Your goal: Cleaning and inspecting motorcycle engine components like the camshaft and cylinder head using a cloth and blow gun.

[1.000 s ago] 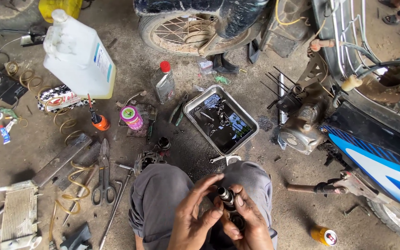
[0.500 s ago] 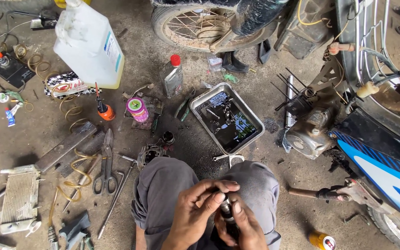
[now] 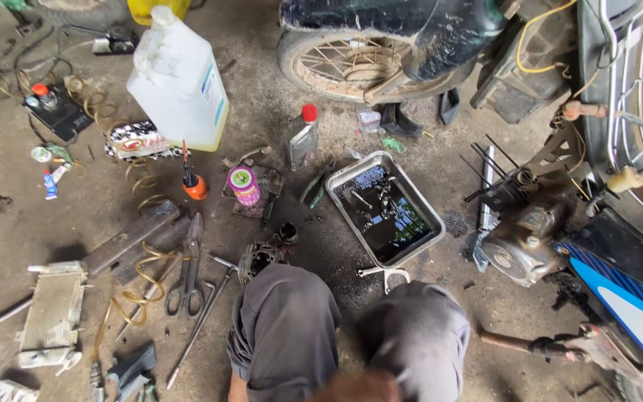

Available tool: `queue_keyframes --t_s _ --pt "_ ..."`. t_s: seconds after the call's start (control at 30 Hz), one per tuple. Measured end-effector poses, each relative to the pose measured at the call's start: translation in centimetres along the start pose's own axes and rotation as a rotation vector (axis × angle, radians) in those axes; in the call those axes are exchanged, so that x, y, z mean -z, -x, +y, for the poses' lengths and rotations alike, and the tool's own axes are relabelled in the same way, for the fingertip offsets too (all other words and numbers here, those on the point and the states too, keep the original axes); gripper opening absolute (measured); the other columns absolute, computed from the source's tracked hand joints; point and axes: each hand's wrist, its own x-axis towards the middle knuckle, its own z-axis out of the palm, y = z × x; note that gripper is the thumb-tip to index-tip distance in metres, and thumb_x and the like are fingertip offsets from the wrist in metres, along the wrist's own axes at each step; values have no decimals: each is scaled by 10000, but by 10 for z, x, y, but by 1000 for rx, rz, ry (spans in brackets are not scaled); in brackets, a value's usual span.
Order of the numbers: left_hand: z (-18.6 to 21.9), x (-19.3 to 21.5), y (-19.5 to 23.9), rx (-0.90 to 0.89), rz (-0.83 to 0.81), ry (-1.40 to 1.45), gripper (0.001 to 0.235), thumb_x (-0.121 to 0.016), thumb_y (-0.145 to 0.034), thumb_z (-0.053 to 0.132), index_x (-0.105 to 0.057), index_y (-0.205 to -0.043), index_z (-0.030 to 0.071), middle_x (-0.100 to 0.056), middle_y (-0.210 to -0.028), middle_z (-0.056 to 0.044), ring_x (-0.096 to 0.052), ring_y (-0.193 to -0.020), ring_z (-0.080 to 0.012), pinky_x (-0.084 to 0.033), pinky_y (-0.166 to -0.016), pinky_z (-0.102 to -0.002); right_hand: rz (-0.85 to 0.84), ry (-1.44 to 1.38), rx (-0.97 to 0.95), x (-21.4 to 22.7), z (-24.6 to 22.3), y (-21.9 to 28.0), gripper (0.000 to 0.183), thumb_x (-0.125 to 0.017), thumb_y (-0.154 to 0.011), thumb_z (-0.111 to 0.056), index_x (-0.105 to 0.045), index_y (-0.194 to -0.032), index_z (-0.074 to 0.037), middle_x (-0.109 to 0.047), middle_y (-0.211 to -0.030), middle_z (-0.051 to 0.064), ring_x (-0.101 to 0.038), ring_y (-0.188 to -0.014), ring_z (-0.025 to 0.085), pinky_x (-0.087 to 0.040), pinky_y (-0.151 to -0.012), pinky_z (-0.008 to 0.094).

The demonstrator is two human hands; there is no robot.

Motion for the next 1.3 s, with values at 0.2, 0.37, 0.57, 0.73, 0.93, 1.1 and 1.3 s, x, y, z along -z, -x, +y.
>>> queue_keyframes --t_s 0.2,0.37,0.57,0.73,0.93,1.1,1.3 --pt "-49 -54 81 -637 -110 108 445 -671 -940 514 -723 -1097 100 -719 -1196 -133 -671 -1176 -239 -457 -1058 -409 117 -205 -273 -58 131 -131 247 -678 -953 -361 -568 -834 -174 -617 -874 -46 -597 -648 50 -506 -613 138" --pt "27 -86 103 -1096 -50 222 579 -635 -986 567 -688 -1141 12 -689 -1316 -236 -650 -1298 -317 -491 -1100 -436 99 -381 -545 -108 157 -190 292 -678 -1018 -488 -569 -911 -239 -590 -954 -102 -539 -667 26 -475 -604 153" --pt "44 -49 107 -807 88 511 559 -552 -1015 350 -571 -1424 -31 -604 -828 -99 -553 -540 -161 -424 -387 -250 216 -482 -788 61 48 -106 343 -685 -1082 -615 -573 -987 -304 -566 -1034 -158 -482 -686 0 -443 -596 167" --pt "43 -57 109 -962 246 -385 376 -764 -901 237 -562 -1203 138 -762 -959 -29 -690 -764 -105 -555 -693 -249 157 -790 -931 71 33 -132 305 -658 -887 -250 -704 -1098 -34 -688 -1115 222 -623 -1155 360 -466 -963 406" --pt "69 -92 120 -1392 203 -614 418 -768 -900 227 -646 -1269 74 -711 -998 -105 -700 -840 -218 -606 -750 -340 -118 -957 -945 2 -100 -153 511 -648 -959 -279 -580 -1328 67 -600 -1381 345 -590 -1267 463 -478 -1070 527" --pt "71 -116 120 -1311 160 -742 410 -736 -890 273 -645 -1257 116 -742 -1010 -83 -772 -757 -252 -614 -680 -349 -118 -1073 -900 -15 -111 -139 652 -514 -1021 -474 -566 -1347 88 -571 -1416 362 -557 -1318 476 -438 -1110 528" --pt "65 -123 122 -1382 223 -801 423 -715 -906 239 -632 -1288 79 -751 -1191 -141 -798 -942 -271 -639 -783 -367 -149 -922 -730 -24 -109 -118 654 -339 -1073 -462 -490 -1396 87 -587 -1411 337 -555 -1344 441 -466 -1095 488"
